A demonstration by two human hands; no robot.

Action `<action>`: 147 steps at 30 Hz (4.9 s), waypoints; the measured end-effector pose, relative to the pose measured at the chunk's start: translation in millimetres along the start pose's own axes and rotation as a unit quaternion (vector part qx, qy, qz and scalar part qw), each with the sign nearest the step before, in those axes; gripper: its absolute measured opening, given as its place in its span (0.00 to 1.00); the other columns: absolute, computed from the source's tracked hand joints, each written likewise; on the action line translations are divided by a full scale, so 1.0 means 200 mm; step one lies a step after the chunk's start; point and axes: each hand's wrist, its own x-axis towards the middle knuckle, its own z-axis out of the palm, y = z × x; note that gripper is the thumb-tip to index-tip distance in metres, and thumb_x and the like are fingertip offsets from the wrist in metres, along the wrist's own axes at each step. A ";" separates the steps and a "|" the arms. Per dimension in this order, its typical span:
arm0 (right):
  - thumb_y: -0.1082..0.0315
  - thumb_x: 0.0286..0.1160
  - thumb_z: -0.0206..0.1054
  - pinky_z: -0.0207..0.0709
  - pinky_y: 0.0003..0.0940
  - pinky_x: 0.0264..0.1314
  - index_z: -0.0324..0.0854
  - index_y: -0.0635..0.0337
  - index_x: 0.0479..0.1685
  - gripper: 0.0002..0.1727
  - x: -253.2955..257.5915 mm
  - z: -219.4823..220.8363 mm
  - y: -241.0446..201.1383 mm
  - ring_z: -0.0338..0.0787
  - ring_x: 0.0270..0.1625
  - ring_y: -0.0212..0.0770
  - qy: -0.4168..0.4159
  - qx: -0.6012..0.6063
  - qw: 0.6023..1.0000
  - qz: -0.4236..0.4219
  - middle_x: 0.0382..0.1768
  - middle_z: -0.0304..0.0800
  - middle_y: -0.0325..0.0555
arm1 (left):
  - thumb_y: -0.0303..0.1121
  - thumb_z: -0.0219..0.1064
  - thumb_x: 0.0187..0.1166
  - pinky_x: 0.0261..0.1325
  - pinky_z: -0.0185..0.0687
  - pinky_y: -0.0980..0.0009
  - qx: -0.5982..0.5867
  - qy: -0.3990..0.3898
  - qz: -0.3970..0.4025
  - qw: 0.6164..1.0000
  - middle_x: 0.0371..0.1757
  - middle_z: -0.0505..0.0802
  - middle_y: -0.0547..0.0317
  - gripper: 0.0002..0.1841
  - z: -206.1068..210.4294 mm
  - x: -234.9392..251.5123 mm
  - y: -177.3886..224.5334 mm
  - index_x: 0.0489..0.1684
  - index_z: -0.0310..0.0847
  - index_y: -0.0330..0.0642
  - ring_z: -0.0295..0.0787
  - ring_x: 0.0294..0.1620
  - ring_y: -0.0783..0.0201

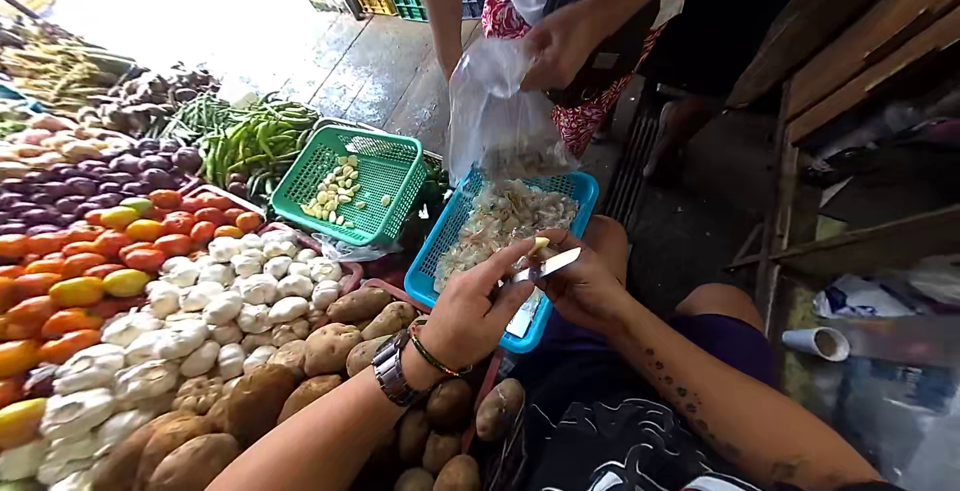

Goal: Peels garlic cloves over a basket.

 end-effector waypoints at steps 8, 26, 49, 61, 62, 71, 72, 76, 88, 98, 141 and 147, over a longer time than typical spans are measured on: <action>0.75 0.85 0.59 0.89 0.39 0.58 0.85 0.49 0.64 0.17 -0.05 -0.02 -0.03 0.95 0.46 0.42 0.008 0.022 1.000 0.008 0.49 0.94 0.52 | 0.44 0.61 0.89 0.42 0.88 0.67 0.080 0.033 0.077 0.993 0.43 0.94 0.58 0.24 0.04 -0.02 -0.02 0.81 0.75 0.45 0.89 0.37 0.69; 0.76 0.84 0.60 0.87 0.41 0.64 0.87 0.47 0.62 0.18 0.02 -0.13 0.05 0.94 0.54 0.43 -0.044 0.051 0.996 0.051 0.55 0.92 0.51 | 0.38 0.63 0.88 0.43 0.87 0.72 0.090 0.026 0.048 0.994 0.42 0.93 0.58 0.16 0.02 0.02 -0.13 0.69 0.88 0.47 0.89 0.39 0.71; 0.69 0.84 0.65 0.86 0.38 0.66 0.87 0.47 0.59 0.12 -0.01 -0.19 0.02 0.94 0.55 0.42 -0.038 0.101 0.991 0.076 0.58 0.92 0.50 | 0.39 0.65 0.87 0.41 0.88 0.74 0.011 -0.028 -0.002 1.000 0.39 0.93 0.62 0.24 0.00 0.03 -0.12 0.81 0.74 0.44 0.87 0.35 0.74; 0.73 0.83 0.65 0.88 0.41 0.64 0.85 0.54 0.59 0.11 -0.11 -0.16 0.01 0.95 0.52 0.44 -0.025 0.092 0.994 0.049 0.52 0.93 0.53 | 0.39 0.65 0.87 0.46 0.88 0.76 0.062 -0.040 0.053 0.996 0.50 0.95 0.60 0.20 0.03 0.01 -0.08 0.74 0.82 0.45 0.89 0.42 0.76; 0.73 0.83 0.65 0.88 0.41 0.64 0.85 0.54 0.59 0.11 -0.12 -0.16 0.01 0.95 0.52 0.44 -0.026 0.093 0.994 0.046 0.52 0.93 0.53 | 0.39 0.65 0.87 0.47 0.88 0.76 0.066 -0.040 0.057 0.995 0.50 0.95 0.60 0.20 0.03 0.01 -0.07 0.74 0.82 0.45 0.89 0.43 0.76; 0.73 0.84 0.63 0.88 0.39 0.62 0.85 0.54 0.59 0.11 -0.17 -0.13 0.00 0.95 0.51 0.44 -0.029 0.086 0.995 0.031 0.53 0.93 0.55 | 0.38 0.64 0.87 0.43 0.86 0.77 0.081 -0.034 0.086 0.992 0.46 0.94 0.62 0.17 0.04 0.00 -0.05 0.70 0.85 0.47 0.88 0.40 0.76; 0.73 0.84 0.63 0.88 0.39 0.62 0.86 0.54 0.58 0.11 -0.18 -0.13 0.00 0.95 0.52 0.44 -0.031 0.085 0.995 0.030 0.54 0.93 0.55 | 0.38 0.64 0.87 0.41 0.85 0.77 0.082 -0.034 0.090 0.992 0.43 0.93 0.62 0.16 0.04 0.00 -0.04 0.69 0.87 0.48 0.87 0.38 0.76; 0.74 0.82 0.65 0.89 0.41 0.62 0.86 0.56 0.58 0.11 -0.19 -0.12 0.00 0.95 0.51 0.44 -0.034 0.071 0.997 0.020 0.51 0.93 0.54 | 0.38 0.65 0.86 0.43 0.86 0.77 0.053 -0.040 0.095 0.993 0.45 0.94 0.62 0.18 0.03 -0.01 -0.04 0.72 0.84 0.46 0.87 0.39 0.77; 0.76 0.75 0.72 0.87 0.39 0.66 0.86 0.54 0.67 0.20 -0.17 -0.13 0.00 0.93 0.56 0.38 -0.048 -0.062 0.996 -0.046 0.57 0.93 0.47 | 0.36 0.65 0.86 0.46 0.90 0.73 -0.039 -0.051 0.043 0.997 0.44 0.94 0.58 0.22 0.04 0.00 -0.04 0.77 0.78 0.41 0.90 0.39 0.73; 0.76 0.72 0.75 0.89 0.34 0.61 0.87 0.54 0.58 0.16 -0.11 -0.06 0.05 0.92 0.56 0.36 -0.001 -0.207 0.958 -0.201 0.58 0.90 0.43 | 0.34 0.64 0.87 0.50 0.92 0.71 -0.055 -0.018 0.017 0.998 0.48 0.95 0.57 0.19 0.03 0.02 -0.07 0.74 0.81 0.40 0.92 0.44 0.70; 0.79 0.58 0.80 0.89 0.33 0.59 0.84 0.53 0.50 0.20 0.12 0.03 0.06 0.87 0.60 0.37 0.023 -0.412 0.804 -0.428 0.55 0.85 0.39 | 0.30 0.60 0.89 0.37 0.83 0.78 -0.131 0.082 -0.029 0.988 0.42 0.92 0.59 0.20 0.01 0.04 -0.02 0.78 0.78 0.42 0.84 0.33 0.74; 0.79 0.56 0.80 0.89 0.32 0.58 0.82 0.55 0.48 0.20 0.14 0.02 0.06 0.87 0.58 0.36 0.022 -0.454 0.765 -0.457 0.53 0.84 0.40 | 0.30 0.59 0.89 0.36 0.82 0.79 -0.151 0.073 -0.030 0.985 0.41 0.92 0.60 0.19 0.01 0.05 -0.03 0.77 0.79 0.41 0.83 0.32 0.75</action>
